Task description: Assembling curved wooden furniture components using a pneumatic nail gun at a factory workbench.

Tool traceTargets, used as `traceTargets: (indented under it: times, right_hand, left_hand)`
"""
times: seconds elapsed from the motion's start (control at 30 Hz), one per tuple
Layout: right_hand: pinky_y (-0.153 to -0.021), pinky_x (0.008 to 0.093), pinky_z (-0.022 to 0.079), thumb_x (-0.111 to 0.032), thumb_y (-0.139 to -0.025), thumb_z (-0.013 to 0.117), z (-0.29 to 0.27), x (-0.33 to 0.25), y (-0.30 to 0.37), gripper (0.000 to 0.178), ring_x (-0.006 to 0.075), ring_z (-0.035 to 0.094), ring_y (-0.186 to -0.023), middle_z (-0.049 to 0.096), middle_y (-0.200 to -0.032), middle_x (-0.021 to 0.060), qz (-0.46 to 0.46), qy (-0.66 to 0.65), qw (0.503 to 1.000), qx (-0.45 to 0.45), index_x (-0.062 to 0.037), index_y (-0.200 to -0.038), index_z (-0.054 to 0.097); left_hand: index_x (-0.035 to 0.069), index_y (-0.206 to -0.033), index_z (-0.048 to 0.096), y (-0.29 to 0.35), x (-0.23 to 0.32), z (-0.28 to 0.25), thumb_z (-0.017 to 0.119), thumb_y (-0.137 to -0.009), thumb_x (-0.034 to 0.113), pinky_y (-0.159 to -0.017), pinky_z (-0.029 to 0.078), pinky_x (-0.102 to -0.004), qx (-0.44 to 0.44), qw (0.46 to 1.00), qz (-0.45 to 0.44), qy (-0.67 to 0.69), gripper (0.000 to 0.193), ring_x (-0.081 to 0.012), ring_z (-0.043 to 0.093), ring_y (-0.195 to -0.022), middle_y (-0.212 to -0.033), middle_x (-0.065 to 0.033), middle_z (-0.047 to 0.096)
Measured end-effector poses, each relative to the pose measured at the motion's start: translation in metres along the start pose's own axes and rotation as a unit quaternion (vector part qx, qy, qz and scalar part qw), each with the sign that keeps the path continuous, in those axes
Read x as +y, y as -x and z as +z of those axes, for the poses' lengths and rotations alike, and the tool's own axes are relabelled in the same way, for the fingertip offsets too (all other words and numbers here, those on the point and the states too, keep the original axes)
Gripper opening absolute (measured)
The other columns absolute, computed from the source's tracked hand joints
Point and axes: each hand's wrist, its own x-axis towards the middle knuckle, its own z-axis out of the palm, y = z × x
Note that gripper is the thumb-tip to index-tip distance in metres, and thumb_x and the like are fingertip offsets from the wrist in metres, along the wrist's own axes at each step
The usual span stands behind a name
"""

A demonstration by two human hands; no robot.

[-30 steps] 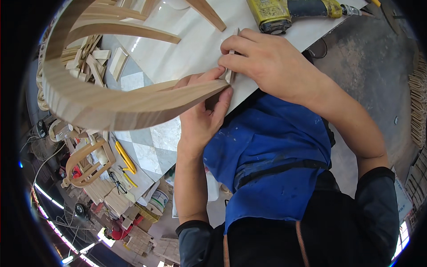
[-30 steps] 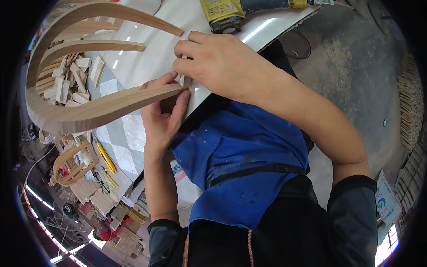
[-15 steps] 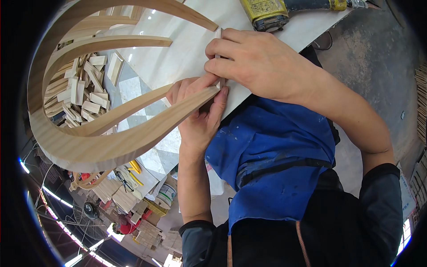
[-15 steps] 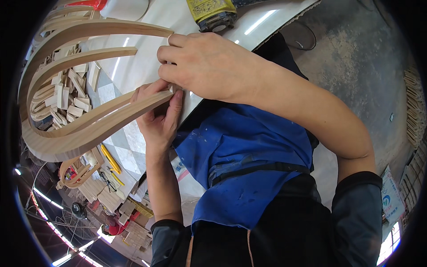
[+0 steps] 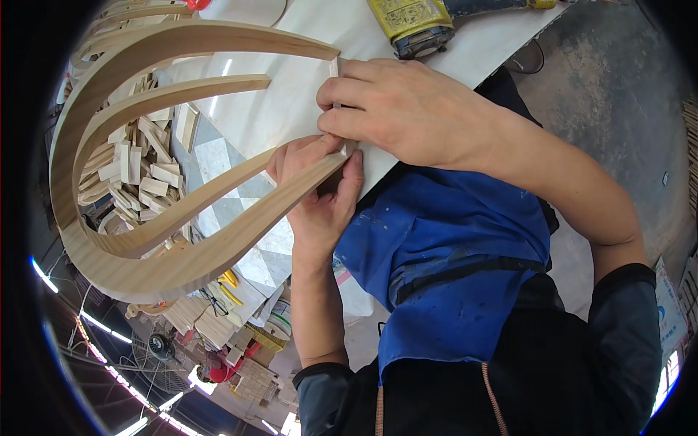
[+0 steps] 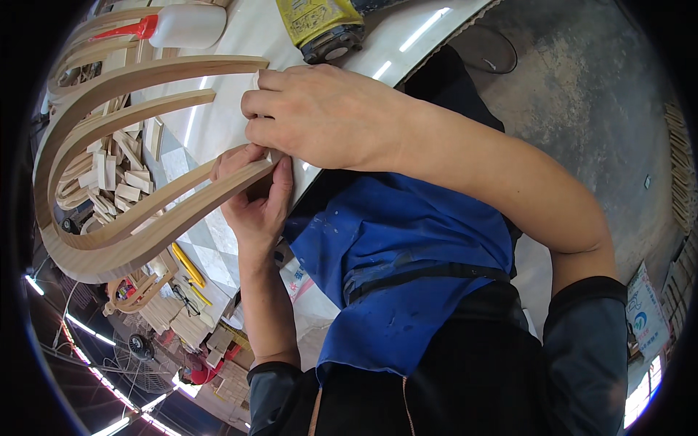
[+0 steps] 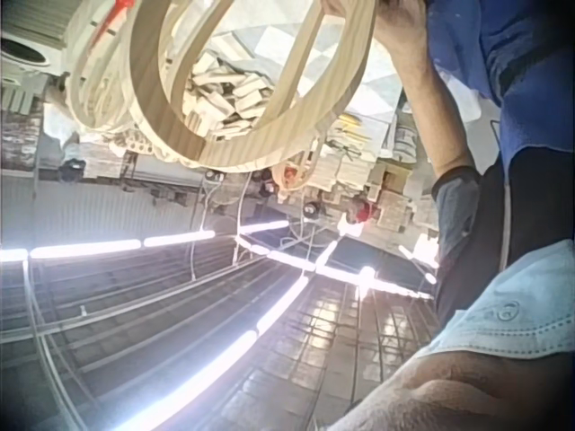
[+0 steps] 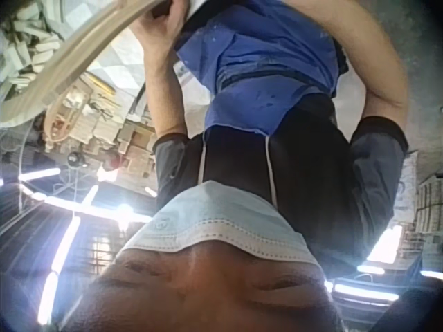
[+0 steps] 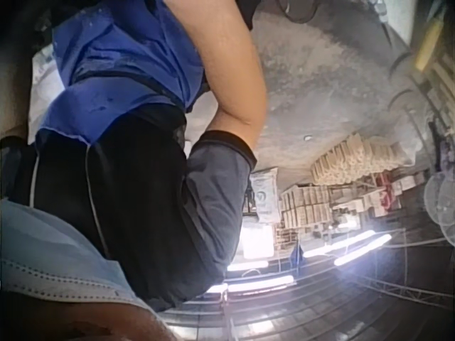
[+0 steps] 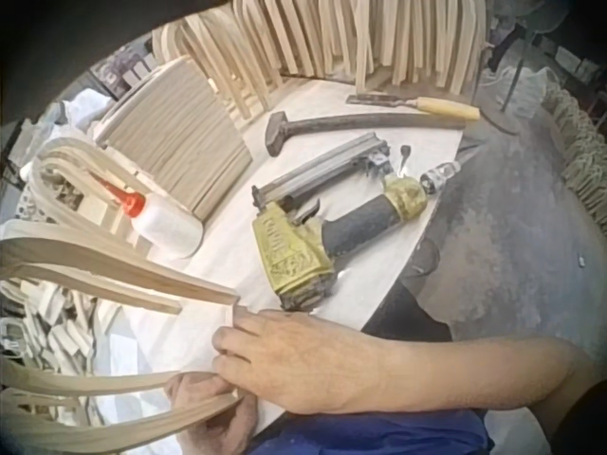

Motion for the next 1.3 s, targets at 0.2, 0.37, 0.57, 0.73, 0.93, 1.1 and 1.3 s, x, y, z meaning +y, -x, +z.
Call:
traceTargets:
  times: [0.2, 0.37, 0.57, 0.73, 0.93, 1.1, 1.3]
  right_hand:
    - [-0.093, 0.0369, 0.058, -0.017, -0.097, 0.068, -0.011, -0.016, 0.005, 0.022, 0.0243, 0.068, -0.104, 0.068, -0.126, 0.0051, 0.009, -0.020, 0.998, 0.055, -0.0112, -0.119, 0.073]
    - [-0.088, 0.0317, 0.057, 0.006, -0.085, 0.073, -0.066, -0.003, 0.025, 0.051, 0.0228, 0.069, -0.101, 0.072, -0.133, 0.0054, 0.051, 0.092, 0.985, 0.137, -0.0100, -0.134, 0.078]
    - [-0.115, 0.0415, 0.049, -0.002, -0.088, 0.067, -0.107, 0.043, 0.038, 0.059, 0.0375, 0.064, -0.117, 0.067, -0.121, 0.0216, 0.226, 0.244, 0.936, -0.114, 0.0039, -0.146, 0.057]
    - [-0.099, 0.0464, 0.057, -0.007, -0.097, 0.063, -0.111, 0.061, 0.022, 0.045, 0.0393, 0.071, -0.105, 0.072, -0.114, 0.0234, 0.178, 0.197, 0.955, -0.129, 0.0055, -0.140, 0.057]
    - [-0.091, 0.0408, 0.058, -0.001, -0.089, 0.072, -0.148, 0.004, -0.006, 0.041, 0.0355, 0.074, -0.097, 0.076, -0.114, 0.0173, 0.179, 0.186, 0.937, -0.237, -0.0010, -0.130, 0.067]
    - [-0.069, 0.0355, 0.059, -0.008, -0.098, 0.080, -0.175, -0.032, 0.021, 0.045, 0.0238, 0.074, -0.078, 0.079, -0.107, 0.0180, 0.283, -0.197, 0.927, -0.147, 0.0044, -0.139, 0.066]
    - [-0.043, 0.0223, 0.038, -0.022, -0.107, 0.077, -0.132, -0.050, 0.037, 0.032, 0.0067, 0.047, -0.048, 0.058, -0.067, -0.0004, 0.567, -0.559, 0.598, -0.099, 0.0051, -0.124, 0.075]
  left_hand:
    - [0.011, -0.124, 0.075, 0.000, 0.004, 0.006, 0.088, -0.088, 0.005, -0.109, 0.041, -0.0405, 0.025, 0.999, -0.021, 0.015, 0.039, -0.0218, 0.067, -0.099, -0.109, -0.0039, 0.075]
    - [0.012, -0.124, 0.076, -0.001, 0.005, 0.004, 0.088, -0.089, 0.006, -0.111, 0.039, -0.0418, 0.020, 0.999, -0.027, 0.013, 0.037, -0.0218, 0.067, -0.100, -0.108, -0.0030, 0.075]
    - [0.012, -0.125, 0.076, 0.004, 0.003, -0.001, 0.088, -0.091, 0.007, -0.111, 0.038, -0.0428, 0.004, 0.999, -0.035, 0.017, 0.036, -0.0235, 0.066, -0.103, -0.108, -0.0038, 0.075]
    - [0.013, -0.126, 0.075, -0.002, 0.003, 0.001, 0.089, -0.092, 0.009, -0.111, 0.039, -0.0435, -0.003, 0.999, -0.034, 0.034, 0.037, -0.0245, 0.067, -0.103, -0.109, -0.0046, 0.075]
    - [0.013, -0.128, 0.075, 0.001, 0.000, -0.001, 0.089, -0.093, 0.011, -0.111, 0.040, -0.0437, -0.008, 0.999, -0.038, 0.037, 0.037, -0.0249, 0.067, -0.104, -0.110, -0.0047, 0.075]
    - [0.014, -0.129, 0.075, 0.004, -0.001, -0.004, 0.088, -0.094, 0.012, -0.111, 0.040, -0.0435, -0.005, 0.999, -0.023, 0.040, 0.037, -0.0248, 0.067, -0.105, -0.111, -0.0048, 0.075]
    - [0.014, -0.129, 0.075, 0.000, 0.001, -0.001, 0.088, -0.094, 0.013, -0.109, 0.041, -0.0427, -0.012, 0.998, -0.035, 0.050, 0.037, -0.0243, 0.067, -0.104, -0.109, -0.0043, 0.075]
